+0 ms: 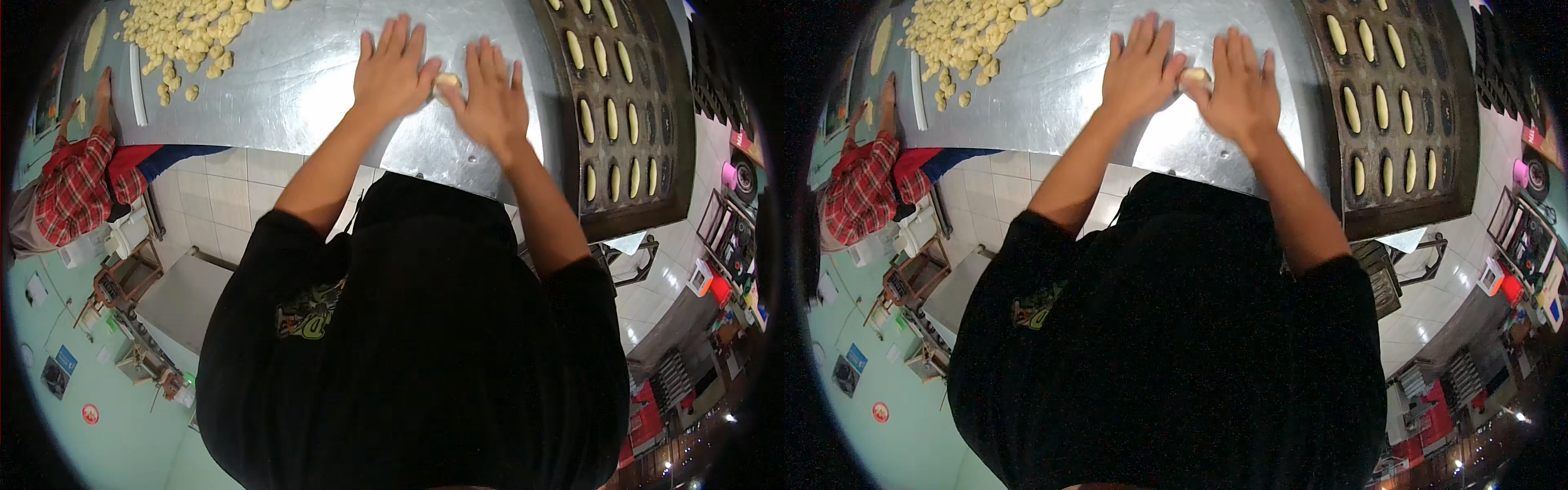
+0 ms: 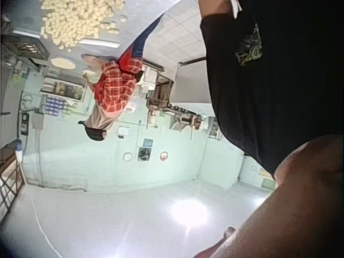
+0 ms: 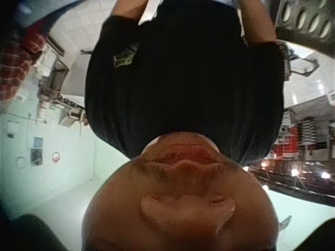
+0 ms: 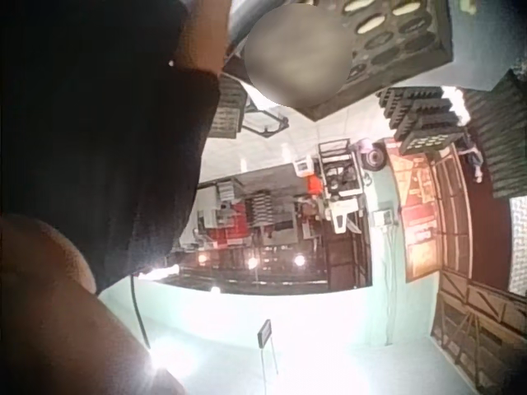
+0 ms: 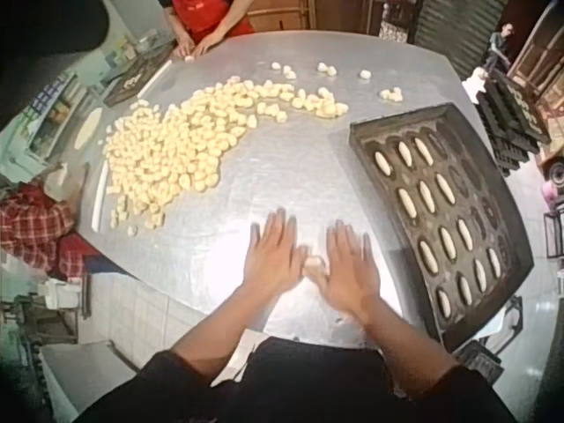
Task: The person flattens dough balls with a rolling pin, rolls them into elongated shapes by hand, and places them onto a baking tray.
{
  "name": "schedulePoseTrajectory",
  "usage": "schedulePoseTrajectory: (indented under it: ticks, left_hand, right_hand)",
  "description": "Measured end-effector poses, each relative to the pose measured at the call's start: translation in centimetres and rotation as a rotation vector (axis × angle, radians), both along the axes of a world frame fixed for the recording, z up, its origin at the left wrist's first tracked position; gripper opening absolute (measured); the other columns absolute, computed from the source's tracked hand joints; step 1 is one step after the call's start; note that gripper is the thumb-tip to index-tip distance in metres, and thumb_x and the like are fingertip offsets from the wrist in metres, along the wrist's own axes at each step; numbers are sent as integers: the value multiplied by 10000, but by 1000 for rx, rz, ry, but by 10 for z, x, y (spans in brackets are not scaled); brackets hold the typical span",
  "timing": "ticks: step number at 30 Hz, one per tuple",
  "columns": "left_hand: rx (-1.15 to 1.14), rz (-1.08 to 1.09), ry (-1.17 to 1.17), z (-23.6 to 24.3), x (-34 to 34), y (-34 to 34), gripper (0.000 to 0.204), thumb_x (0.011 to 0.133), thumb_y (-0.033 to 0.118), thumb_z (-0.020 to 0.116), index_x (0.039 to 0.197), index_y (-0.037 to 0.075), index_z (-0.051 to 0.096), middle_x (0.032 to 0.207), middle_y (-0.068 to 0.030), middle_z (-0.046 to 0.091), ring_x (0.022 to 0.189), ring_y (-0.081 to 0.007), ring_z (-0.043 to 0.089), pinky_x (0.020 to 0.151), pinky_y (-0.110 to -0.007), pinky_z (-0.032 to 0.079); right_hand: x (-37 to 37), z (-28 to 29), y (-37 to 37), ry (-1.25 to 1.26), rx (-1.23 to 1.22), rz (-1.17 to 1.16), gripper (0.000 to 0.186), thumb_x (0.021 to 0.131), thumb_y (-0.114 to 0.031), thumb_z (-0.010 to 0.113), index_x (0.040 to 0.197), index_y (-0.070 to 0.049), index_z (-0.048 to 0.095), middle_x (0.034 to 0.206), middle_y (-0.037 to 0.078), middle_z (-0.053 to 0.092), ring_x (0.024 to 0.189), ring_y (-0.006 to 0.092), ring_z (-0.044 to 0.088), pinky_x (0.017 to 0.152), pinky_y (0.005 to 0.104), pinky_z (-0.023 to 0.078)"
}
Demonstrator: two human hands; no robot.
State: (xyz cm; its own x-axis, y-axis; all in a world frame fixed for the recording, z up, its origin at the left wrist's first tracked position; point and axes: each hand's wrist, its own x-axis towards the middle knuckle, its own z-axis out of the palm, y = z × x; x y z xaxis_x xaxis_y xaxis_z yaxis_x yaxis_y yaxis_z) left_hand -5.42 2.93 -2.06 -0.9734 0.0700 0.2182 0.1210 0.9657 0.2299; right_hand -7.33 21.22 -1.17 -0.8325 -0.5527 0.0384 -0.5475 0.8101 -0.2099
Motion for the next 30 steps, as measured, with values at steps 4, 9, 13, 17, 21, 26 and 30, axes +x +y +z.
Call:
schedulePoseTrajectory:
  ticks: [4,9,13,17,21,26,30]
  left_hand:
    - [59,39,116,28,-47,3,493,949,292,523,1326,-26,510,1402,-250,476,1327,-372,430,1115,-537,293]
    - [4,86,28,16,-7,7,609,940,401,497,1405,11,450,1516,-264,329,1423,-420,278,1130,-631,156]
    - [82,8,-39,7,51,20,721,887,442,574,1460,47,387,1532,-268,296,1424,-453,258,1092,-697,112]
    - [250,-156,-224,16,105,19,759,899,425,590,1469,-5,333,1568,-292,169,1443,-494,162,1108,-685,73]
    - [451,-174,-57,19,87,3,678,866,298,662,1404,-28,409,1503,-277,334,1394,-456,300,1125,-603,195]
    - [510,-66,182,2,22,6,352,846,220,680,1168,80,662,1162,-120,627,1066,-296,570,945,-403,393]
    - [382,-37,1,1,0,15,212,839,223,690,1033,151,736,1024,-27,674,993,-229,588,866,-400,392]
  right_hand:
    - [-62,13,-22,48,-81,-254,720,956,-507,476,1460,-4,373,1533,248,309,1432,366,295,1159,538,208]
    - [-20,-8,-12,291,-113,-241,778,922,-590,487,1479,-58,378,1539,230,319,1421,430,289,1142,606,180]
    - [43,-6,4,164,-51,-221,837,911,-639,454,1482,-34,359,1558,212,286,1439,378,278,1161,586,153]
    - [87,2,29,-14,-124,-192,519,860,-364,650,1295,-91,576,1357,186,507,1270,383,469,1060,534,348]
    - [57,21,39,172,-334,-311,376,804,-51,675,1177,-80,642,1157,150,620,1083,359,597,919,458,490]
    - [40,2,-2,188,-509,-33,384,840,-80,662,1220,-126,645,1118,112,645,1007,317,625,869,412,503]
    - [-12,-9,-7,78,-413,-134,326,842,-140,678,1168,-133,673,1038,81,658,934,292,617,791,419,489]
